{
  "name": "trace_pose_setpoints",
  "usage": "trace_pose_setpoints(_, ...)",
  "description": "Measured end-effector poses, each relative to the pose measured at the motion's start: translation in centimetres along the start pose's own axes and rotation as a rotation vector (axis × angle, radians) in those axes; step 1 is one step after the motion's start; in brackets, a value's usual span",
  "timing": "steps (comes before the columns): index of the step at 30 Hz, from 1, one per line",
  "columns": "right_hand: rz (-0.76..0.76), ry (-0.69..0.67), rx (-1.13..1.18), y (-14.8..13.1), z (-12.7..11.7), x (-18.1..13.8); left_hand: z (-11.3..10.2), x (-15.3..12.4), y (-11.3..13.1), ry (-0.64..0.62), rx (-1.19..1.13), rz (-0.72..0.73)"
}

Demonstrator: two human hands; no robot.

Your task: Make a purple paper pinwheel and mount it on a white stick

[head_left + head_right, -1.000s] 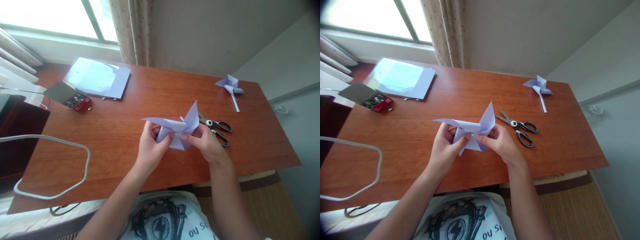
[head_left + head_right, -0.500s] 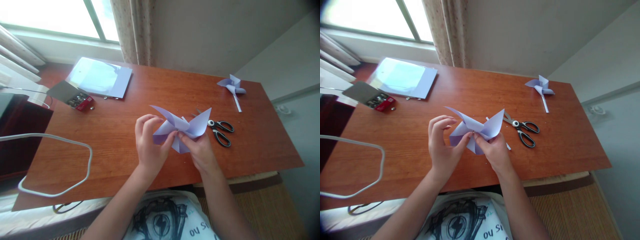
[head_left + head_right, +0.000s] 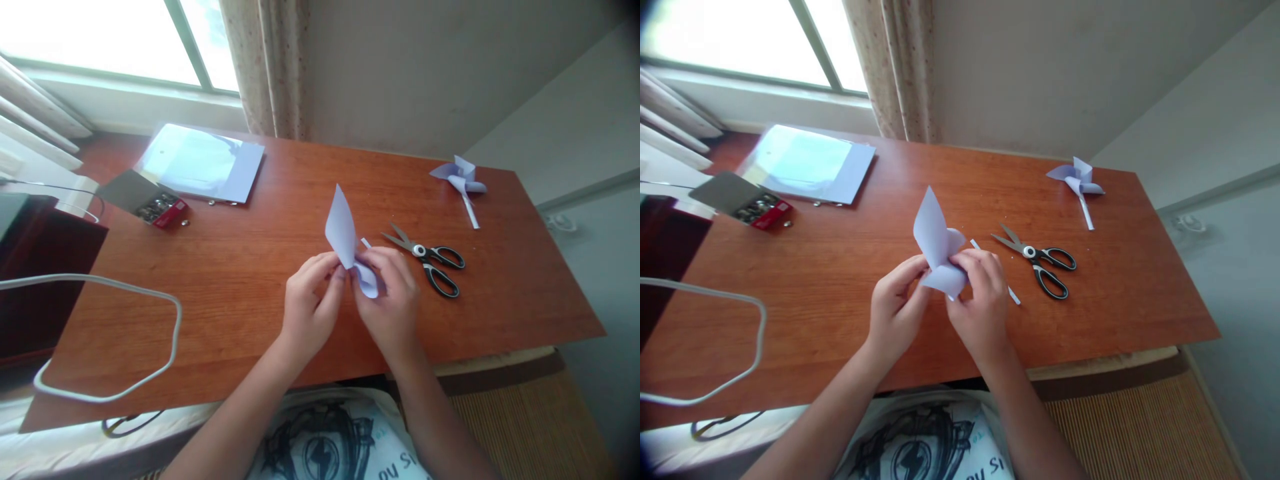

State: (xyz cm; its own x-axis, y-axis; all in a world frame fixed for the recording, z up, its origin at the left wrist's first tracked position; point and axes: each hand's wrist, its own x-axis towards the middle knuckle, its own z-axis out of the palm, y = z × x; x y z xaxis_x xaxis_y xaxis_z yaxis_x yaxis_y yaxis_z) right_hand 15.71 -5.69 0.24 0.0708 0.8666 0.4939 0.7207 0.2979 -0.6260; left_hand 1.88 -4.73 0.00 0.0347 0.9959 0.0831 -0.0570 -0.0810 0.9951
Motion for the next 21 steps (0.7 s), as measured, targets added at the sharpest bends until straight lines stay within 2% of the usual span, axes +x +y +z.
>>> trace_pose_setpoints(3,-0.118,-0.057,-0.067,-0.3,-0.3,-0.1,-0.2,0.2,-0.2,-0.045,-0.276,-0.157)
trace_pose_setpoints(6,-0.188,-0.142,-0.112,-0.5,-0.8,-0.4,-0.3,0.6,-0.4,0.004,-0.516,-0.279)
trace_pose_setpoints(8,-0.209,-0.177,-0.117,-0.5,-1.1,-0.5,-0.3,0.9,-0.2,0.013,-0.615,-0.374)
trace_pose_setpoints(10,-0.221,-0.189,-0.114,-0.3,-1.5,-0.5,-0.4,1.2,0.2,-0.030,-0.685,-0.458)
trace_pose_setpoints(14,-0.262,-0.202,-0.093,0.2,-2.3,-0.2,-1.0,1.4,0.5,-0.119,-0.735,-0.520)
trace_pose_setpoints(21,-0.331,-0.251,-0.128,0.8,-3.3,0.0,-1.0,1.2,-0.1,-0.137,-0.663,-0.683)
